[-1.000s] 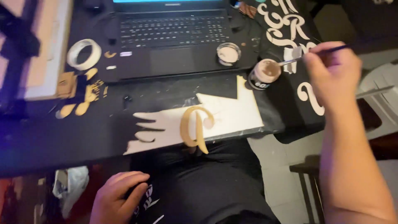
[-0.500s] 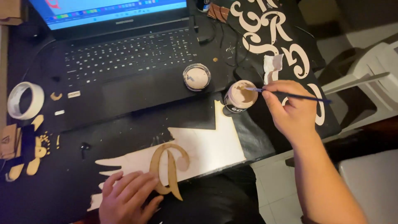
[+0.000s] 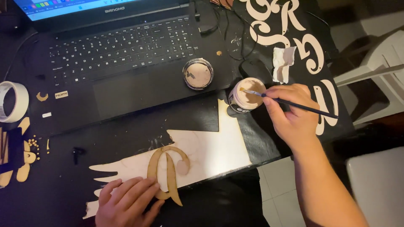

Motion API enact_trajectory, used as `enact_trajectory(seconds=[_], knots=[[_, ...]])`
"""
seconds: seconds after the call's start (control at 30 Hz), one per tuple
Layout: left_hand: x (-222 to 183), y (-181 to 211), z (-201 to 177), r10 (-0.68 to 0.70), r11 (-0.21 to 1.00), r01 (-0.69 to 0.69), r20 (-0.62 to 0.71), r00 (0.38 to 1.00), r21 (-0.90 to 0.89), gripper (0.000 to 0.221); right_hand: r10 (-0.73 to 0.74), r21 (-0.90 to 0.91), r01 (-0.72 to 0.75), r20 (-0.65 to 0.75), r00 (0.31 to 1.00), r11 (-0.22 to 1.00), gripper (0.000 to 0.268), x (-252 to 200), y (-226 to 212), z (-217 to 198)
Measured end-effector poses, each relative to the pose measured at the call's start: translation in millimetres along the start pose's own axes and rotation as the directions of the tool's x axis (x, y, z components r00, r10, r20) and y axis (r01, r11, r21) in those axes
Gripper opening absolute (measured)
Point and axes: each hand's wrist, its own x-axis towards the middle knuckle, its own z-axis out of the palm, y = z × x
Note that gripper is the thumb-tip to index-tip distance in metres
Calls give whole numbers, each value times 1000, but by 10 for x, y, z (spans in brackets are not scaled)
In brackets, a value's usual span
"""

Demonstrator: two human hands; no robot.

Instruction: Painting a laser-cut wooden letter with a paintbrush at a production desk.

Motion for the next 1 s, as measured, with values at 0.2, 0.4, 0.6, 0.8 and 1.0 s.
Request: enact_trajectory(seconds=[0.2, 0.4, 0.6, 0.8, 1.0], knots=[[10, -7, 4, 10, 1000, -10, -6, 1000, 1, 28, 39, -9, -39, -11, 999, 999, 4, 12, 2, -20], [27, 27, -10, -3, 1000, 3, -9, 1000, 4, 26, -16, -48, 16, 4, 1000, 999, 4, 26, 39, 47], [3, -6, 13, 17, 1000, -17, -17, 1000, 9, 28, 104, -47, -103, 20, 994, 994, 4, 94, -12, -36], [16, 0, 8, 27, 1000, -27, -18, 999, 11, 28, 146, -130, -133, 95, 985, 983, 3, 149, 14, -44], [20, 19, 0, -2, 1000, 2, -9, 1000, 6, 28, 291, -116, -284, 49, 955, 952, 4, 190, -12, -91]])
